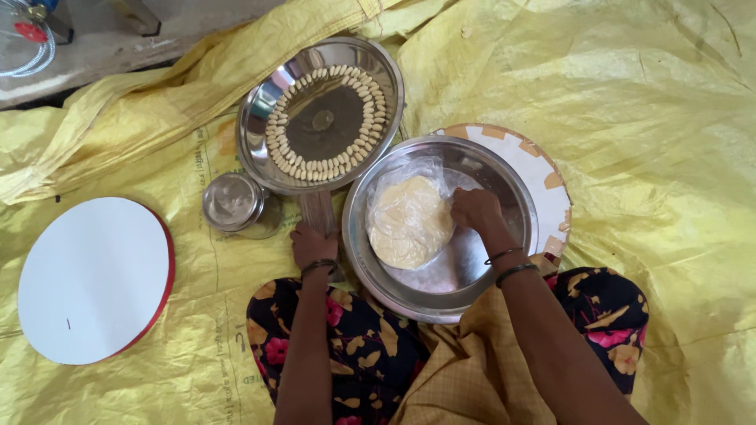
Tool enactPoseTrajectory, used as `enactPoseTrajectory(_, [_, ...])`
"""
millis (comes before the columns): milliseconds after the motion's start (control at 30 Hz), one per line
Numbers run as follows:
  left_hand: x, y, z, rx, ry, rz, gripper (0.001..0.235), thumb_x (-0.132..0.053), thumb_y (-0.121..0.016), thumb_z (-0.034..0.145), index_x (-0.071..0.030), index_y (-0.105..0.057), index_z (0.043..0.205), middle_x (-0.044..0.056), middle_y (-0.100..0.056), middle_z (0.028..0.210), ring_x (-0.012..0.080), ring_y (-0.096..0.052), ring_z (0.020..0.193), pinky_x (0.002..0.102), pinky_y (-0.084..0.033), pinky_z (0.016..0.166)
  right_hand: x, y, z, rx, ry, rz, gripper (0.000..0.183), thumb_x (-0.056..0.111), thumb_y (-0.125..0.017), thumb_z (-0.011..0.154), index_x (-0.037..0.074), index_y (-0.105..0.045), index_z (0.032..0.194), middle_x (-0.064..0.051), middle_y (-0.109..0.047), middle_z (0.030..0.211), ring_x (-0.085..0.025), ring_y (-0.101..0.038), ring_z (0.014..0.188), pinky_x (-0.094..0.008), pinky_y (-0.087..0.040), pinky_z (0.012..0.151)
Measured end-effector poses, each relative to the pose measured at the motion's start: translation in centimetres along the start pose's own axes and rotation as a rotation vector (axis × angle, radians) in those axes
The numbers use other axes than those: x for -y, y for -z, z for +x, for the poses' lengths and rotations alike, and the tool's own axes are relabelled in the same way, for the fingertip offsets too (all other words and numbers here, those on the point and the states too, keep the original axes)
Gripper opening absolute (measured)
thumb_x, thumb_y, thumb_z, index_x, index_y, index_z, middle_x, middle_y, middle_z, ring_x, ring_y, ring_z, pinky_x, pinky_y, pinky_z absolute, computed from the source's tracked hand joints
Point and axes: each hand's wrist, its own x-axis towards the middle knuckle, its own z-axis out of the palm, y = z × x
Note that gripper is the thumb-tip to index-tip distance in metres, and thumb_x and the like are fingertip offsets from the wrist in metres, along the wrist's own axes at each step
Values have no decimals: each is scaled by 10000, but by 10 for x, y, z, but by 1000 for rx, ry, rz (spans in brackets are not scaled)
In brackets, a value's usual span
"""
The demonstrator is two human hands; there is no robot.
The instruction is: The person sits on the floor and arranges small, elongated dough pieces in a circular pattern on a large metal tray. They pick up pieces from a second tray and place them carefully to form a ring.
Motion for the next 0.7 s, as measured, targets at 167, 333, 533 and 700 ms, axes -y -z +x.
enactPoseTrajectory(167, [-29, -1, -2, -287, -498, -235, 486, -117, -689, 863, -23, -563, 1323, 221, -614, 1274, 426, -565, 1226, 518, -443, 1054, 1, -2, 2, -24, -23, 31, 342, 269, -448, 970, 92, -715, 1087, -188, -765, 998, -390, -739, 937, -502, -583, 830])
enactPoseTrajectory(333, [-86, -23, -22, 75, -740, -73, 715, -285, -780, 845, -68, -491, 1461, 249, -463, 1460, 437, -436, 1349, 504, -384, 1112, 0, -2, -1, -36, -8, 36, 332, 250, -457, 957, 80, -716, 1075, -192, -765, 973, -393, -741, 913, -502, -586, 813])
enactPoseTrajectory(533, [-105, -41, -30, 180, -702, 88, 657, -308, -797, 819, -182, -567, 1421, 242, -313, 1578, 450, -308, 1414, 489, -354, 1087, 2, 1, -3, -41, -10, 38, 337, 244, -463, 949, 63, -706, 1094, -196, -766, 944, -394, -745, 889, -505, -589, 795])
enactPoseTrajectory(700, [-95, -60, -25, -6, -702, 66, 384, -224, -800, 810, -48, -676, 1128, 172, -528, 1383, 381, -491, 1274, 459, -439, 1065, 6, 9, -8, -11, -29, 48, 356, 256, -460, 946, 62, -701, 1120, -197, -760, 985, -398, -736, 927, -506, -585, 820])
